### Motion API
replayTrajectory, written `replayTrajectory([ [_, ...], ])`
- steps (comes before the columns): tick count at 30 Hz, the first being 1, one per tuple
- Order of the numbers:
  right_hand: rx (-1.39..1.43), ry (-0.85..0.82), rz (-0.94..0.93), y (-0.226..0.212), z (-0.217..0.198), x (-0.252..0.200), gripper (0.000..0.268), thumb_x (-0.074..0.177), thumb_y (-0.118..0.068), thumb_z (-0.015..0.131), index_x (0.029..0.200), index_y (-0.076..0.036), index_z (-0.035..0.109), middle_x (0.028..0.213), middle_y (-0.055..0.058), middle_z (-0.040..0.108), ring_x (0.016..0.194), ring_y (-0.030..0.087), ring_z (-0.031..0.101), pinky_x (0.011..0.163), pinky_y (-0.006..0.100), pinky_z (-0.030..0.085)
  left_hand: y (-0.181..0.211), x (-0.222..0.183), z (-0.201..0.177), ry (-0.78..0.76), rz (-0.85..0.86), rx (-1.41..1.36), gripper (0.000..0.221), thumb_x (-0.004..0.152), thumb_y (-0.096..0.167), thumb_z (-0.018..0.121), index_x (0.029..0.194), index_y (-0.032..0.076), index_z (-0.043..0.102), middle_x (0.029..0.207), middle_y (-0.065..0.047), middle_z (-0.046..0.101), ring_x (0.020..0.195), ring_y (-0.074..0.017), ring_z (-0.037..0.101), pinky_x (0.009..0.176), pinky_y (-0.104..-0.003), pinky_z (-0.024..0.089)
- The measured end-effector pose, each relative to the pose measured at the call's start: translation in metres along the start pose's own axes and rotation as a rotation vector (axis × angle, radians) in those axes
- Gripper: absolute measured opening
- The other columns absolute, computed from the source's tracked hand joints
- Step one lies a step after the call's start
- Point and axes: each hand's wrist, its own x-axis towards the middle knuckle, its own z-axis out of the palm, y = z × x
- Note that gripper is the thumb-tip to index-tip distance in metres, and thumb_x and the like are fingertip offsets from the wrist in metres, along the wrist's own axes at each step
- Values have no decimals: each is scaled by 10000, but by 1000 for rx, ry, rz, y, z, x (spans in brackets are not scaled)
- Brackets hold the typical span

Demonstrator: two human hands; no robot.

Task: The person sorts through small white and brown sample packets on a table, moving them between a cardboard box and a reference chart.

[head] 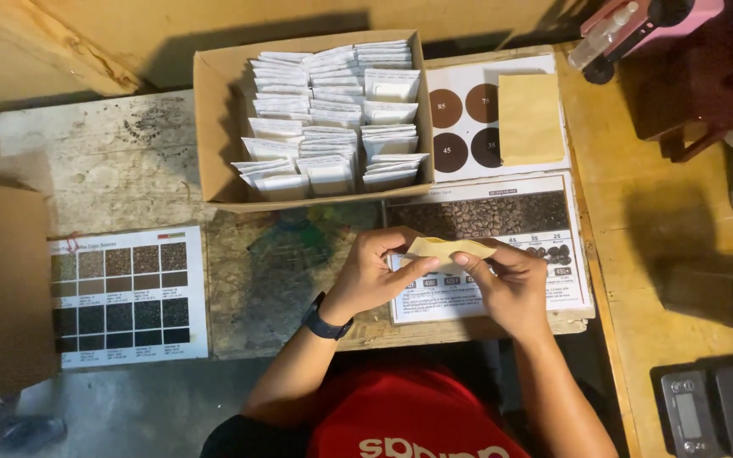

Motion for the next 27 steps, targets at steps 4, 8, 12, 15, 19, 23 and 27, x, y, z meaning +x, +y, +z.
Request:
replayTrajectory([
  [4,2,4,15,11,-4,-4,134,840,35,812,973,32,796,868,193,791,950,226,707,895,440,593,-6,-2,4,42,10,15,65,867,47,801,836,20,750,706,-125,716,804,-95,644,637,-264,543],
  [8,64,33,17,-20,5,1,109,844,38,814,948,46,781,819,182,771,924,194,671,877,435,593,-41,-11,3,89,-31,-47,62,874,53,803,850,10,765,704,-122,727,785,-91,647,601,-258,568],
  [12,9,66,23,-20,3,2,26,886,11,794,885,34,780,735,166,751,828,147,639,806,399,596,-62,-12,4,121,-72,-57,78,870,54,808,876,-5,757,701,-143,708,771,-77,623,556,-242,565],
  [15,100,173,22,-23,4,5,54,929,11,773,883,39,763,744,132,715,822,142,587,815,371,573,-8,11,20,84,-20,-57,145,849,91,833,948,14,760,783,-200,731,676,-214,696,649,-334,618],
  [19,100,211,31,-20,-3,8,60,938,5,782,895,41,759,741,119,705,805,133,594,804,351,567,-15,15,29,123,-61,-77,140,841,58,834,934,-8,753,778,-157,748,779,-126,689,621,-292,606],
  [23,112,121,13,-24,-7,16,87,888,11,809,920,64,747,693,128,680,712,138,592,692,330,559,-13,25,28,114,-45,-22,124,862,105,815,837,16,732,666,-124,694,656,-99,640,547,-242,546],
  [27,88,105,-38,-17,-17,31,68,943,12,768,894,48,738,660,103,657,697,110,567,638,277,517,-33,33,30,131,-9,48,215,862,152,822,780,33,663,617,-91,610,685,-65,601,512,-211,476],
])
